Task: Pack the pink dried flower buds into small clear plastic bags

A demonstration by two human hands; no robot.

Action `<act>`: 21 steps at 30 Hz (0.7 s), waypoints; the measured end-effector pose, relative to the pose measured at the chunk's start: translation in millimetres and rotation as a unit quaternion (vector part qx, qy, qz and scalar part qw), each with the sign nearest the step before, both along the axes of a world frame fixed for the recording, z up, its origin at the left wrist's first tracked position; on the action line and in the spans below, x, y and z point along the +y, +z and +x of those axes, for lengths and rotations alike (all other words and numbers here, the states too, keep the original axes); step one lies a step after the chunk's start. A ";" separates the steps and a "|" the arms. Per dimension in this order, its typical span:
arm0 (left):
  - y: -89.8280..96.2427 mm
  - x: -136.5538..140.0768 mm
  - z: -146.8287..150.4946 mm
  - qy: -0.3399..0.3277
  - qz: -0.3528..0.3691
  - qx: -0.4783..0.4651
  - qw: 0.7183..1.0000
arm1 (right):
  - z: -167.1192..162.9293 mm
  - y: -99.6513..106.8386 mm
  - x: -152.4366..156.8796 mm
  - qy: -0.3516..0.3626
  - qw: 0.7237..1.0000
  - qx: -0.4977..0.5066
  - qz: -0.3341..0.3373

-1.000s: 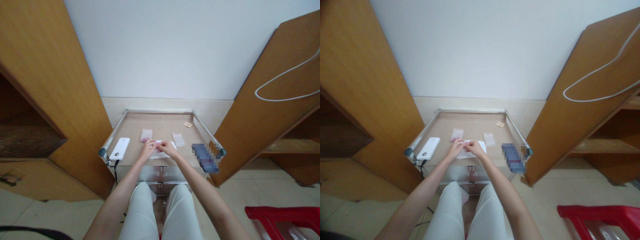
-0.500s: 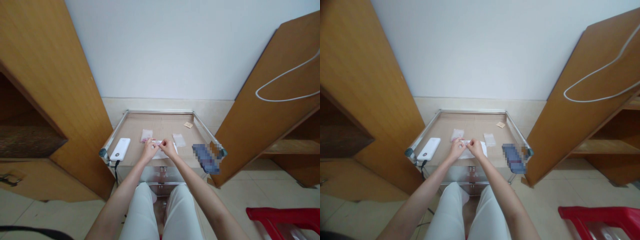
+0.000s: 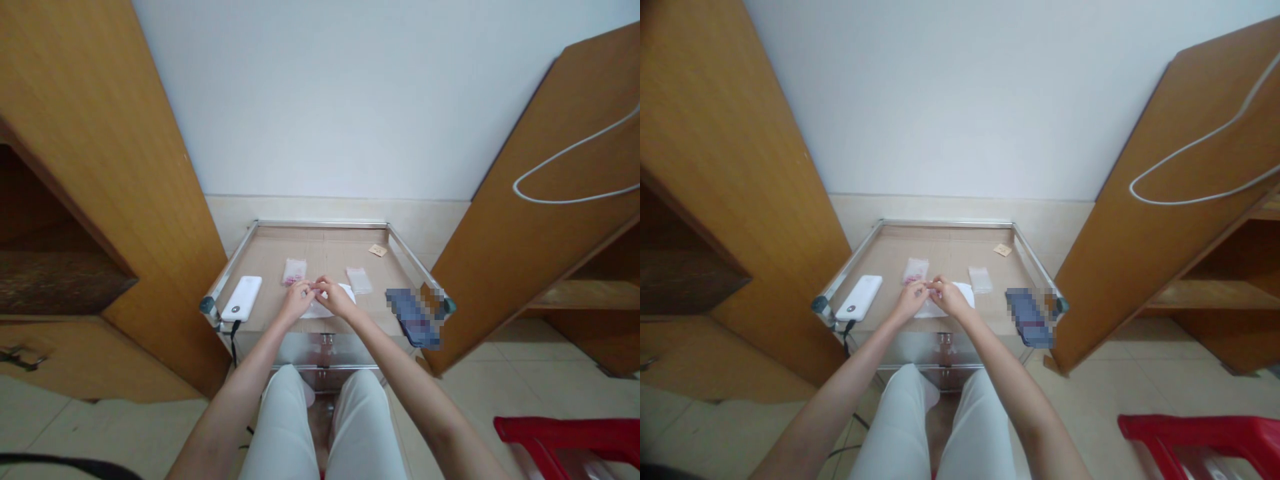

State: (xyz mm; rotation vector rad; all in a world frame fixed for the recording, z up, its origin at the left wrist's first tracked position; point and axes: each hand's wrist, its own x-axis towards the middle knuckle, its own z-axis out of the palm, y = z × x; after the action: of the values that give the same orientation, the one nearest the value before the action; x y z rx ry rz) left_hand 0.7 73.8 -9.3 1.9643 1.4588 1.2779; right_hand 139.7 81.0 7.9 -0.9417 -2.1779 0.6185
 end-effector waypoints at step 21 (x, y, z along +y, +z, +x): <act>-9.4 -4.9 -19.5 -0.084 -0.023 0.127 0.988 | 10.2 -8.3 11.6 0.004 0.999 0.000 -0.044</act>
State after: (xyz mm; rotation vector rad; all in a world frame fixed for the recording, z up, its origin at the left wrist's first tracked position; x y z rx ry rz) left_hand -18.8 68.9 -18.7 2.2301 1.3852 0.9423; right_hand 149.9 92.6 -0.5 -0.9774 -2.1701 0.7232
